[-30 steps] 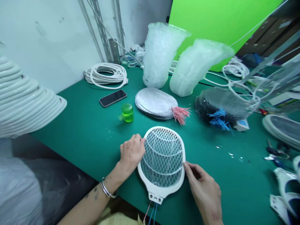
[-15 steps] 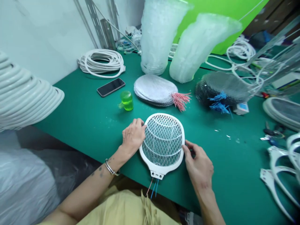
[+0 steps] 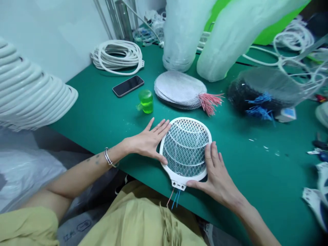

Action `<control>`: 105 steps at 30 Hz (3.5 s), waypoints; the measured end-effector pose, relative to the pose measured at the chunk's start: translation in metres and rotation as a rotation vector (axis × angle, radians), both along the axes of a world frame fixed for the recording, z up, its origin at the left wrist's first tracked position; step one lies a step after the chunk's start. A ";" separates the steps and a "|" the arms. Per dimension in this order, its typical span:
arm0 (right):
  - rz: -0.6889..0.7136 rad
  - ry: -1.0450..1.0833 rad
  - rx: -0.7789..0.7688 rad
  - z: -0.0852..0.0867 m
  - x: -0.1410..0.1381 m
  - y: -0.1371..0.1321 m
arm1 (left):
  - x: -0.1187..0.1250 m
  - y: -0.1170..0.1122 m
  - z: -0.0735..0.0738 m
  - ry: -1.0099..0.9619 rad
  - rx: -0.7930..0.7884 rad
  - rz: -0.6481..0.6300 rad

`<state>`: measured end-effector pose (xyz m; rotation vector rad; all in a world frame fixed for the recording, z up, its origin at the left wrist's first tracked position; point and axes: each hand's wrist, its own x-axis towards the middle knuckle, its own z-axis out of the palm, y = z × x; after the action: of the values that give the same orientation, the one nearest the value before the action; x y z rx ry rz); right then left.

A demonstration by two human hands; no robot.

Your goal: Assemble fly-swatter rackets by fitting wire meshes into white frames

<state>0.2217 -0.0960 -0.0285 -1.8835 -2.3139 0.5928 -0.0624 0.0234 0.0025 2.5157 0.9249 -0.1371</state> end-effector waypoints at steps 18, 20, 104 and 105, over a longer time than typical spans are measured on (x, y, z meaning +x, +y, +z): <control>-0.028 -0.032 -0.060 -0.002 -0.007 0.002 | 0.005 -0.020 0.003 -0.032 -0.016 -0.080; -0.049 -0.031 -0.083 -0.003 -0.010 0.002 | 0.007 -0.023 0.000 -0.030 -0.030 -0.057; -0.207 -0.106 -0.266 0.023 -0.029 0.009 | 0.085 0.062 0.012 -0.720 0.134 0.294; -0.205 -0.106 -0.274 0.024 -0.029 0.010 | 0.092 0.063 0.012 -0.742 0.140 0.237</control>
<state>0.1924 -0.0859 -0.0048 -2.2899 -2.1525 0.8390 0.0298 0.0865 0.0142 2.2512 0.9046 0.8954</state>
